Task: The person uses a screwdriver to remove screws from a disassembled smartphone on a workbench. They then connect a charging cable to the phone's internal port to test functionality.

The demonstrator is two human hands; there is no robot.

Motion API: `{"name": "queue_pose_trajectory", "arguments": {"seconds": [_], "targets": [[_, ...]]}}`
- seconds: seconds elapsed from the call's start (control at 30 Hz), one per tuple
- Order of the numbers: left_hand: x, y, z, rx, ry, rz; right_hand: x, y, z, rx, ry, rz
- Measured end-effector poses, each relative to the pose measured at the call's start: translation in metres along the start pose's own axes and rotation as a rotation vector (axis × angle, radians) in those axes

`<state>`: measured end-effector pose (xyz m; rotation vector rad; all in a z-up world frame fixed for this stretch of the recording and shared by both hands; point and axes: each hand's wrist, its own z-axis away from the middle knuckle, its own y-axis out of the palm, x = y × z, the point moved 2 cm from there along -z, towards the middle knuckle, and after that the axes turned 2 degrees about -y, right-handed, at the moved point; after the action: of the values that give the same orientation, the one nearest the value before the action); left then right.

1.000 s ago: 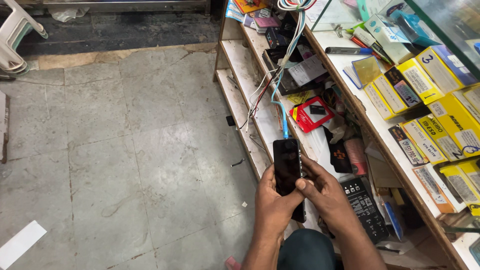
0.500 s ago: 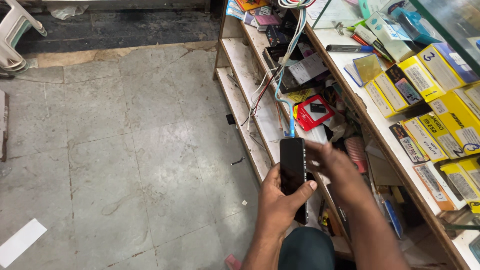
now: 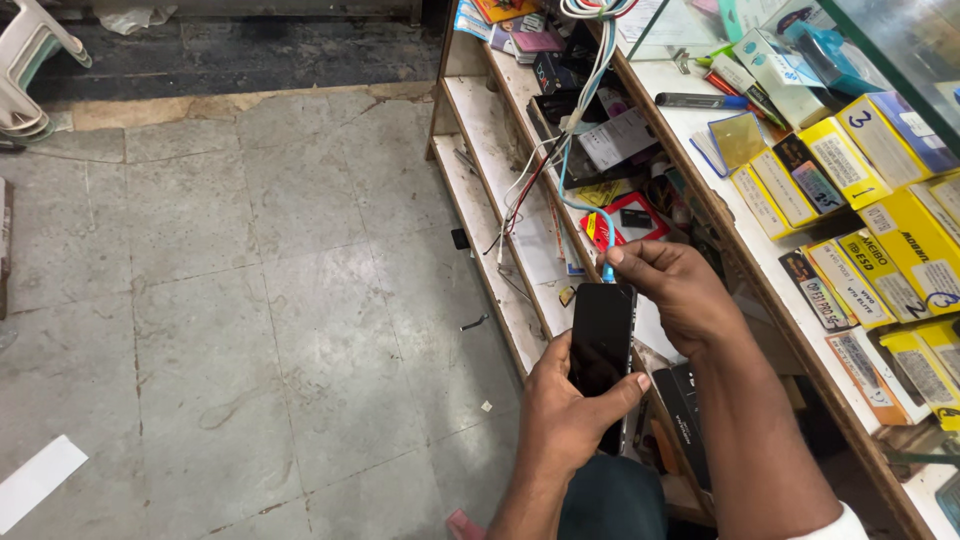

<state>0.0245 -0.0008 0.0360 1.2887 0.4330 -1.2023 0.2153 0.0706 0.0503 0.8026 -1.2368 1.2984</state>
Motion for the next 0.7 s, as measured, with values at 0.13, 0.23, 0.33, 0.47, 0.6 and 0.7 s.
{"name": "queue_pose_trajectory", "arguments": {"seconds": [0.13, 0.23, 0.33, 0.47, 0.6, 0.7], "targets": [[-0.004, 0.0, 0.001, 0.016, 0.044, -0.028, 0.004, 0.003, 0.0, -0.058, -0.037, 0.014], [0.001, 0.0, 0.001, 0.037, 0.044, -0.022, 0.012, 0.002, 0.001, -0.142, -0.032, -0.024], [0.009, 0.001, 0.002, 0.099, 0.047, 0.009, 0.031, -0.015, -0.005, -0.219, -0.124, -0.073], [0.018, 0.005, -0.004, 0.134, 0.047, 0.164, 0.044, -0.024, -0.007, -0.152, -0.086, -0.03], [0.021, 0.003, -0.007, 0.097, 0.06, 0.249, 0.034, -0.01, -0.002, -0.028, -0.021, -0.282], [0.024, -0.001, -0.006, 0.166, 0.053, 0.264, 0.023, -0.004, -0.001, 0.017, 0.014, -0.474]]}}
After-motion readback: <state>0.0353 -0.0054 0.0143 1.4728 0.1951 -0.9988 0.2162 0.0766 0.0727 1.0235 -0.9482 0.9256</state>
